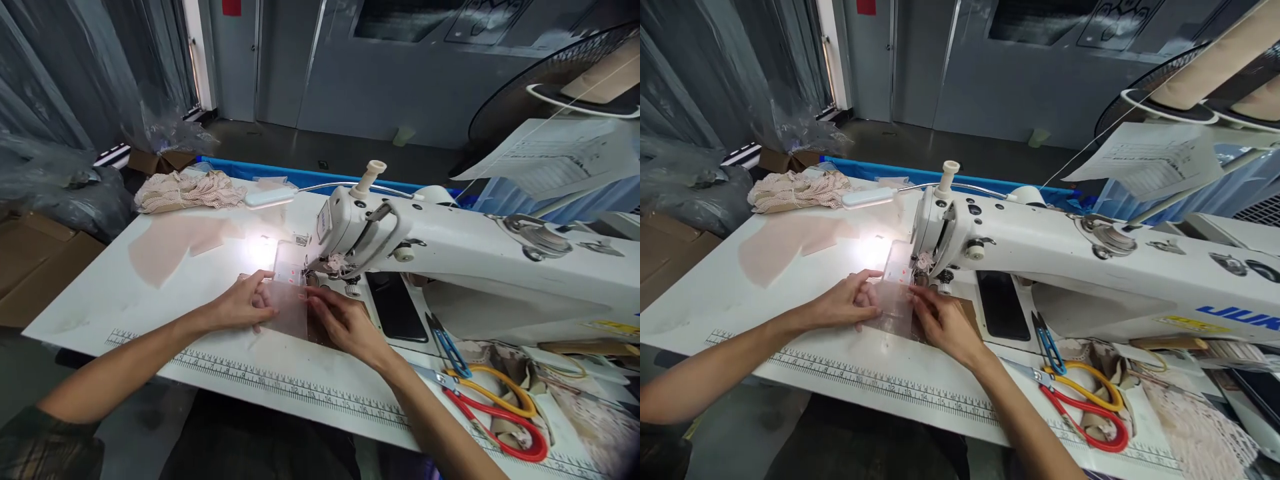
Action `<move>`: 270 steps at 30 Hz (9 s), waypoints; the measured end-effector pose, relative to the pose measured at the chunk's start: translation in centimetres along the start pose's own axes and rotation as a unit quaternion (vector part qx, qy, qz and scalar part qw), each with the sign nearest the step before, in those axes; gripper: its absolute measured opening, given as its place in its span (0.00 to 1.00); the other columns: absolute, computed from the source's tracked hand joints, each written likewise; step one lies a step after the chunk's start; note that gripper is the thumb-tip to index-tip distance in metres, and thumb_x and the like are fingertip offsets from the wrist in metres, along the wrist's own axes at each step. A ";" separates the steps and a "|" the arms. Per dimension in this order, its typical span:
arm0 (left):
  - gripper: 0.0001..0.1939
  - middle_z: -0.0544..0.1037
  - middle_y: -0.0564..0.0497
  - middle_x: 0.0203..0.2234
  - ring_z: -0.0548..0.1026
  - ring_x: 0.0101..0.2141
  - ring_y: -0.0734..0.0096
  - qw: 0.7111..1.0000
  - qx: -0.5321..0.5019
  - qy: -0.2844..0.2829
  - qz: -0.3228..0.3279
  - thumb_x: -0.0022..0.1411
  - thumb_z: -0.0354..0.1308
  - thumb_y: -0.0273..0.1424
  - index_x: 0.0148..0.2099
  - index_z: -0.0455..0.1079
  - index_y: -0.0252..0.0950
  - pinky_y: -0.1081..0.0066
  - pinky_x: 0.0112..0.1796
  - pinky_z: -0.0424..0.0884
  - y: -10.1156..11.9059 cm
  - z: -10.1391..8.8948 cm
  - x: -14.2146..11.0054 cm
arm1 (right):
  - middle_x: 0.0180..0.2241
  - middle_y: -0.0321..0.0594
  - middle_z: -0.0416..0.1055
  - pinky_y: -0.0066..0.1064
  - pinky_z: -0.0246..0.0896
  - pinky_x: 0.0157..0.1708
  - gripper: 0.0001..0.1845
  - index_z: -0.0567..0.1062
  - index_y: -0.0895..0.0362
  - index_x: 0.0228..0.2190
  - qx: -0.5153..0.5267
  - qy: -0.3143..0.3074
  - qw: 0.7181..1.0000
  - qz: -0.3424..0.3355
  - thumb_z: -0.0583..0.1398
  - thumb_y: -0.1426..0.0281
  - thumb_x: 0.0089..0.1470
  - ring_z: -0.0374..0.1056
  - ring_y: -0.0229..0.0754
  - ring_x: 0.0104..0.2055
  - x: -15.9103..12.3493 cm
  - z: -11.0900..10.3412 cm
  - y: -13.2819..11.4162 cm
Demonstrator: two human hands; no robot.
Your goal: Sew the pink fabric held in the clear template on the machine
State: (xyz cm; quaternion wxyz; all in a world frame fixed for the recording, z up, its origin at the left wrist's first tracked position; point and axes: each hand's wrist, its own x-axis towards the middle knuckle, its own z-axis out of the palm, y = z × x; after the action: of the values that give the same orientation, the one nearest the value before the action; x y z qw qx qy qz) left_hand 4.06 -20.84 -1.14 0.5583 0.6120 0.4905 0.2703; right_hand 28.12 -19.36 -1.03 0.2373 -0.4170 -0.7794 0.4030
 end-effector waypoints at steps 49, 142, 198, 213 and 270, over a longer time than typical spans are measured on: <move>0.31 0.73 0.57 0.25 0.71 0.20 0.73 0.984 0.147 0.098 -0.029 0.59 0.60 0.41 0.61 0.56 0.38 0.74 0.19 0.69 -0.2 -1.2 0.7 | 0.43 0.50 0.65 0.44 0.69 0.42 0.21 0.72 0.55 0.54 -0.269 0.091 0.943 -0.173 0.52 0.75 0.61 0.65 0.48 0.43 -0.9 1.2 5.1; 0.06 0.81 0.43 0.39 0.78 0.34 0.65 0.724 0.415 -0.026 0.550 0.61 0.56 0.24 0.42 0.70 0.32 0.64 0.34 0.72 -1.4 1.5 0.2 | 0.45 0.49 0.65 0.48 0.65 0.49 0.20 0.77 0.52 0.50 -0.230 0.076 0.951 -0.190 0.55 0.75 0.58 0.65 0.50 0.48 -0.8 1.1 3.7; 0.05 0.81 0.47 0.35 0.78 0.32 0.68 0.722 0.421 -0.005 0.550 0.59 0.54 0.22 0.37 0.69 0.35 0.65 0.35 0.73 -1.7 1.8 0.0 | 0.39 0.44 0.69 0.39 0.67 0.41 0.20 0.80 0.50 0.43 -0.208 0.035 0.952 -0.223 0.56 0.77 0.54 0.67 0.44 0.41 -1.5 0.5 3.0; 0.15 0.78 0.43 0.41 0.71 0.34 0.62 0.686 0.558 0.073 0.462 0.68 0.48 0.33 0.44 0.73 0.30 0.63 0.34 0.66 -0.5 1.5 3.9 | 0.40 0.44 0.68 0.44 0.69 0.42 0.19 0.80 0.50 0.43 -0.206 0.037 0.957 -0.202 0.56 0.77 0.54 0.67 0.46 0.42 -1.7 0.7 3.2; 0.21 0.72 0.40 0.54 0.68 0.48 0.53 0.768 0.544 0.015 0.338 0.68 0.47 0.38 0.56 0.67 0.30 0.52 0.46 0.60 -0.8 0.4 6.1 | 0.44 0.49 0.64 0.47 0.71 0.45 0.19 0.76 0.53 0.50 -0.223 0.117 0.954 -0.162 0.55 0.76 0.59 0.65 0.50 0.48 -1.1 1.7 3.9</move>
State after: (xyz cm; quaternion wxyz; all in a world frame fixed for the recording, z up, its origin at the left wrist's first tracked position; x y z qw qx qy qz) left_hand 6.48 -15.58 -3.27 -0.0034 0.9354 0.3253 0.1387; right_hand 29.33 -19.73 -5.24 0.2894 -0.3717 -0.8734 0.1235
